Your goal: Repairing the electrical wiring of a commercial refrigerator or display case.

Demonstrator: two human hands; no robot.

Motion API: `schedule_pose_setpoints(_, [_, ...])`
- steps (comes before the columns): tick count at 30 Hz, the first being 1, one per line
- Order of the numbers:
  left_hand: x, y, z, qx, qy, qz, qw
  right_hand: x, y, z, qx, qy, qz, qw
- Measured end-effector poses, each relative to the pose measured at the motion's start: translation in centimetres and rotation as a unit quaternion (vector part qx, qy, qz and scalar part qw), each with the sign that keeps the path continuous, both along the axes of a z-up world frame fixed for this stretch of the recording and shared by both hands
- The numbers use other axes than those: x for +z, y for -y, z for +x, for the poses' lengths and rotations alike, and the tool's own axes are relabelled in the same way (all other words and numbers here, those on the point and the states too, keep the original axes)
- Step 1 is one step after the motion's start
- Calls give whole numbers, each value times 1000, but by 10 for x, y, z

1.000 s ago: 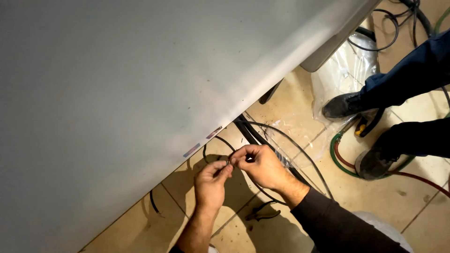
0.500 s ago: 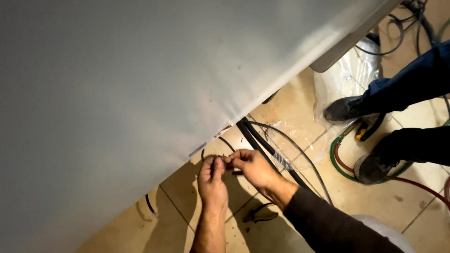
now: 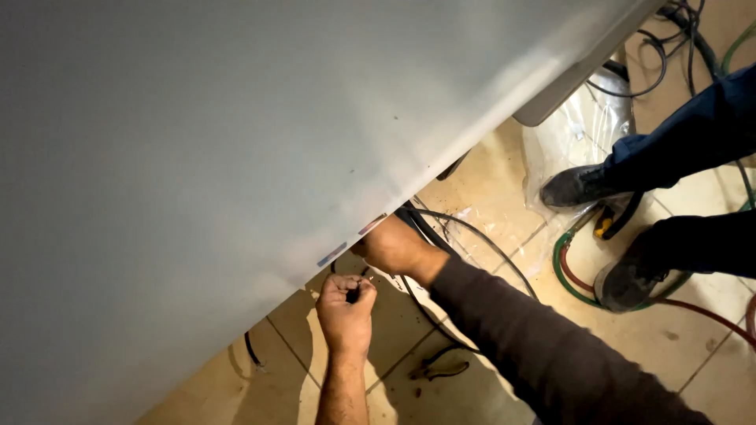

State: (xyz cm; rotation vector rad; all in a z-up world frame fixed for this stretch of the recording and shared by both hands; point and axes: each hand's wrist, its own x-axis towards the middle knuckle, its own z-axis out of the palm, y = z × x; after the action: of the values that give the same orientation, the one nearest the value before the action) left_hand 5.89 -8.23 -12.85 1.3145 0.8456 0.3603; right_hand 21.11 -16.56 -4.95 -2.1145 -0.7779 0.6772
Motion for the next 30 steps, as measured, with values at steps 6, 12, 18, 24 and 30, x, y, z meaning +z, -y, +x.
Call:
schedule_pose_setpoints(6, [28, -2, 7, -45, 36, 94, 994, 17, 9, 7, -33, -83, -11, 996])
schedule_pose_setpoints(12, [54, -1, 37, -6, -53, 131, 990, 8, 20, 6, 1, -67, 9, 998])
schedule_pose_setpoints(18, [38, -6, 26, -126, -101, 174, 971, 39, 33, -3, 38, 109, 20, 993])
schedule_pose_setpoints(24, [27, -1, 24, -144, 33, 78, 986, 77, 45, -7, 56, 192, 28, 979])
schedule_pose_setpoints(30, [33, 2, 18, -116, 7, 40, 992, 75, 50, -16, 41, 191, 36, 980])
